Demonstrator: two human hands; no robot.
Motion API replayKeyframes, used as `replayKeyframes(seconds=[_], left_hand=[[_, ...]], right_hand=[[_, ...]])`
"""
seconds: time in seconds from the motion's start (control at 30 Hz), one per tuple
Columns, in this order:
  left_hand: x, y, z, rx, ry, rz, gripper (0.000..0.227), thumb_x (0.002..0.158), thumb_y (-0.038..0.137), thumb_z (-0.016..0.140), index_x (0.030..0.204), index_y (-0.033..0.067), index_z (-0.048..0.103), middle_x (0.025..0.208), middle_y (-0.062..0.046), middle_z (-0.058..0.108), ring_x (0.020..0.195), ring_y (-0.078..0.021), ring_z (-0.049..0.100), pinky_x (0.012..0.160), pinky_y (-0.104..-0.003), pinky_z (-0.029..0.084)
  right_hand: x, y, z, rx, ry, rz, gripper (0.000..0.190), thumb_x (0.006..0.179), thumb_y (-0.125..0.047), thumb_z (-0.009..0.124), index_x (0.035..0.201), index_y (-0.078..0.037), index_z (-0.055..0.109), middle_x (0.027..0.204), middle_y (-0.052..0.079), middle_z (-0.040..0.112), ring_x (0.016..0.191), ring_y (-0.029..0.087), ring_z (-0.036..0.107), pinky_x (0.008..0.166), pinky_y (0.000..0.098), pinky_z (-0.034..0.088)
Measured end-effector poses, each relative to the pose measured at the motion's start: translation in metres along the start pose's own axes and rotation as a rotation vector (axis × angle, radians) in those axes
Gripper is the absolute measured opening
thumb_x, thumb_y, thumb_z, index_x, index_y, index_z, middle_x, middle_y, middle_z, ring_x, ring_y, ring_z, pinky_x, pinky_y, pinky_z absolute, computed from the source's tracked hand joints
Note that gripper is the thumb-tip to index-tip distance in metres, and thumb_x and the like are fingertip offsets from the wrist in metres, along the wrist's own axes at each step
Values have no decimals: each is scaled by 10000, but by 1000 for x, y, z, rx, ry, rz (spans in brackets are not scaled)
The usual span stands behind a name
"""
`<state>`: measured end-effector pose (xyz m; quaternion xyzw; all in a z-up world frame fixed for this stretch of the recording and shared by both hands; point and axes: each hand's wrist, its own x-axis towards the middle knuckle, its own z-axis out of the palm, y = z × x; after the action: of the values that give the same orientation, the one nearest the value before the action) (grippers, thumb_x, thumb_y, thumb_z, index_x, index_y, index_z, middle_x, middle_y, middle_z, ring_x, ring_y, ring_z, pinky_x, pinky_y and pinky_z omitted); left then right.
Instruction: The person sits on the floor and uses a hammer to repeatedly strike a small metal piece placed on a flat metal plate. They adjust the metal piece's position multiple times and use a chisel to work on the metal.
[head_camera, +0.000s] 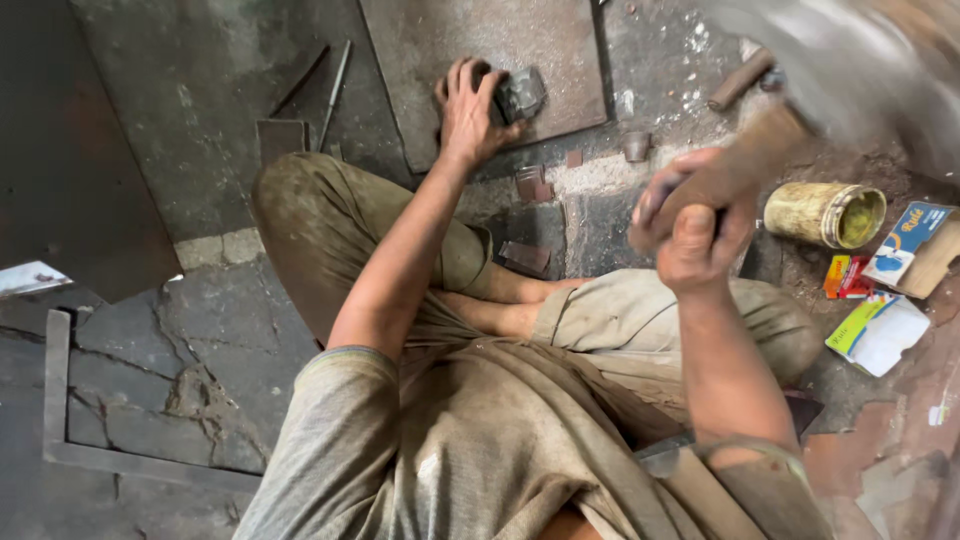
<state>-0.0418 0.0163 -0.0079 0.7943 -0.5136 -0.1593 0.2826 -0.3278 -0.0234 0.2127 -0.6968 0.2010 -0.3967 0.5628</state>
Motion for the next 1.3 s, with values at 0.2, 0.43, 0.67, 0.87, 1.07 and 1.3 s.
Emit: replayKeyframes(seconds=[0.2, 0.43, 0.67, 0.87, 1.07, 1.3], left_hand=[[-6, 3, 4, 12, -26, -55, 874, 580, 459, 982, 1341, 240, 613, 1544, -158, 293, 1520, -394, 125, 1190, -693, 144], [-2, -1, 2, 30, 6, -63, 892, 534, 524, 983, 1329, 293, 652, 1575, -172, 236, 1502, -398, 80, 1193, -699, 113], [-7, -1, -7, 67, 58, 14, 837, 612, 546, 941, 1362, 286, 677, 1587, -166, 257, 1516, -396, 81, 1189, -679, 101], [1, 4, -13, 108, -85, 40, 871, 580, 557, 945, 1339, 224, 672, 1565, -138, 329, 1541, -371, 107, 1239, -671, 17], [5, -9, -12, 118, -39, 48, 911, 534, 578, 961, 1312, 198, 675, 1537, -172, 355, 1517, -363, 123, 1228, -662, 5], [-1, -8, -18, 133, -77, 9, 917, 560, 569, 934, 1363, 213, 667, 1576, -142, 347, 1542, -351, 94, 1230, -651, 2]], right_hand=[[24, 82, 38, -972, -234, 109, 367, 1096, -366, 398, 1183, -39, 540, 785, 81, 625, 715, 232, 665, 702, 490, 514], [11, 42, 15, -318, -153, 386, 341, 1118, -368, 504, 1123, -28, 533, 777, 43, 587, 594, 153, 599, 516, 346, 492], [11, 104, 29, -913, -423, 627, 352, 1135, -371, 539, 1078, -24, 526, 777, 56, 582, 590, 160, 591, 470, 320, 495], [21, 22, 24, -377, -53, 626, 289, 1088, -315, 560, 1118, -29, 581, 762, 33, 584, 595, 131, 581, 507, 286, 488], [15, -27, 17, 76, -16, 127, 368, 1127, -405, 596, 1121, -38, 568, 862, 40, 609, 701, 123, 608, 601, 266, 510], [7, 90, 42, -709, -229, 435, 368, 1096, -422, 603, 1047, -59, 576, 708, 23, 580, 595, 145, 563, 542, 324, 456]])
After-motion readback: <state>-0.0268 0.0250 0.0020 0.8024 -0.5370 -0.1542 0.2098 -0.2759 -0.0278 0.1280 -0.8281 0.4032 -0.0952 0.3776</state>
